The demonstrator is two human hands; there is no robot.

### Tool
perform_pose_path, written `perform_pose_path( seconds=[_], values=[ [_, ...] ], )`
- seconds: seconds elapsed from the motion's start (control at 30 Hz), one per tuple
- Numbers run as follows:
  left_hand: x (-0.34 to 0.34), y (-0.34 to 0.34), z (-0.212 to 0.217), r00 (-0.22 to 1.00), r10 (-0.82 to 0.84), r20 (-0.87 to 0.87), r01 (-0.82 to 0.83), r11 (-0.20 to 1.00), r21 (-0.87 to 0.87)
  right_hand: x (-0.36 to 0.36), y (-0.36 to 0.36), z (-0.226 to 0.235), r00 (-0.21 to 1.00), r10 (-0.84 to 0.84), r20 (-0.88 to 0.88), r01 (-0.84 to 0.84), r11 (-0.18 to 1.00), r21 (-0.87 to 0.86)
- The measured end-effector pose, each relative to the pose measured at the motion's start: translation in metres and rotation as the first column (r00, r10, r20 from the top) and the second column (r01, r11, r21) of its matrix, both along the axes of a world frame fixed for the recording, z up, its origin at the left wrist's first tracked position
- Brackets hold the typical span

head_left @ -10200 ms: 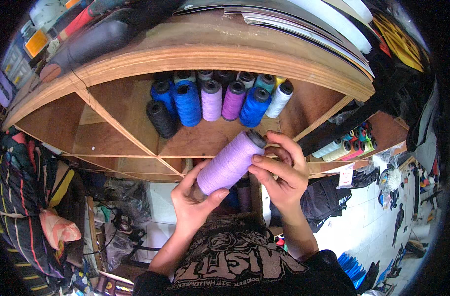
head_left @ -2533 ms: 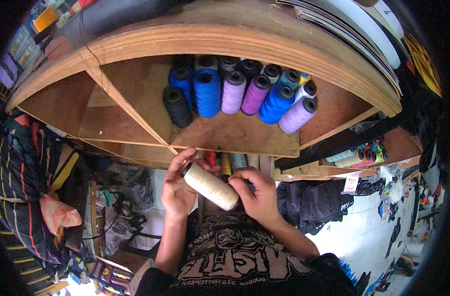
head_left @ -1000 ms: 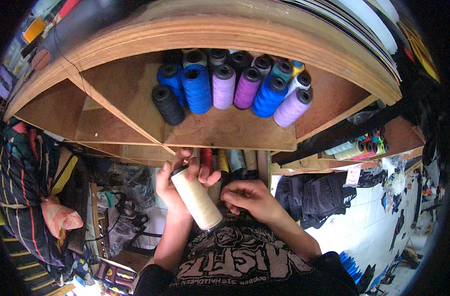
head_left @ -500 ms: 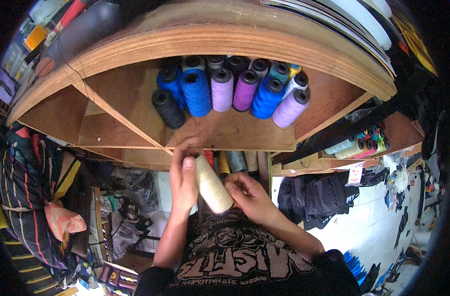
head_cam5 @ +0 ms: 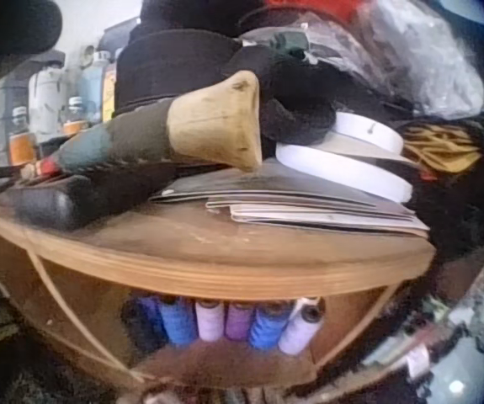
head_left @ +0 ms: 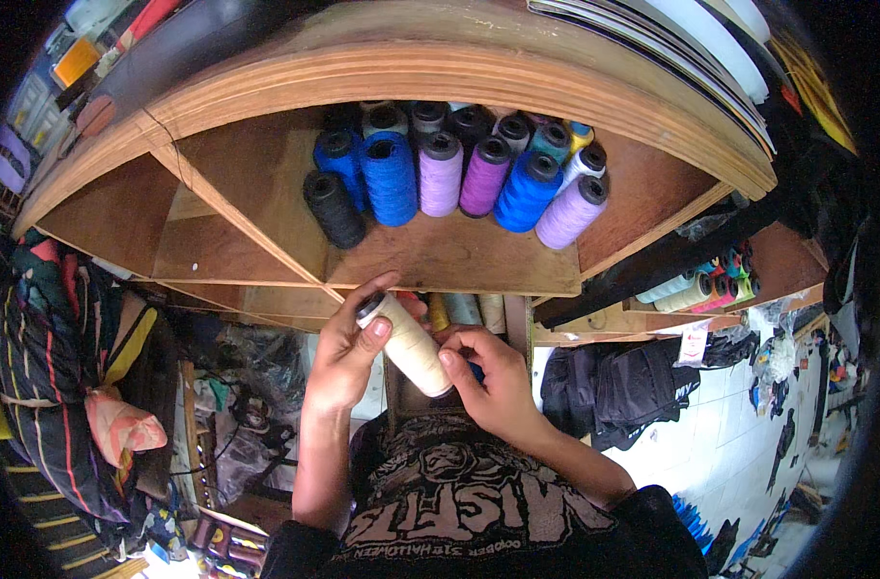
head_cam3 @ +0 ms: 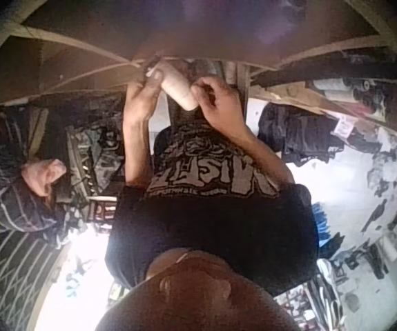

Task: The person picks up thread spools from a box and a shelf, handles them to tuck in loose thread ends, and places them back onto the wooden shelf by hand.

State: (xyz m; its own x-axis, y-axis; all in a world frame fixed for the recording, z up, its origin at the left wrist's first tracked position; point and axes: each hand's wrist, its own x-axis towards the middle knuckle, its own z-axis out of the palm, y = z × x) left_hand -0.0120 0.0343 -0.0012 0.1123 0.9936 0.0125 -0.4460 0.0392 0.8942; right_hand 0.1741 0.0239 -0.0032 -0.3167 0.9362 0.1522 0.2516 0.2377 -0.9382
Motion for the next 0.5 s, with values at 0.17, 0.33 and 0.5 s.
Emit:
perform_pose_path(
  seconds=[0.17,0.33,0.5],
  values=[
    [-0.005,-0.002,0.002,0.996,-0.048,0.08,0.045,0.998,0.04,-0.002,0.004,0.008,0.993,-0.009,-0.115,-0.021,0.966,-0.258],
    [-0.006,0.001,0.0,1.0,-0.024,0.013,0.024,0.997,0.068,-0.003,0.004,0.003,0.98,-0.016,-0.198,-0.032,0.971,-0.237],
    [-0.008,-0.001,-0.006,0.999,-0.029,-0.021,0.03,0.998,0.062,-0.007,0.006,0.008,0.983,0.085,-0.16,-0.127,0.953,-0.274]
  ],
)
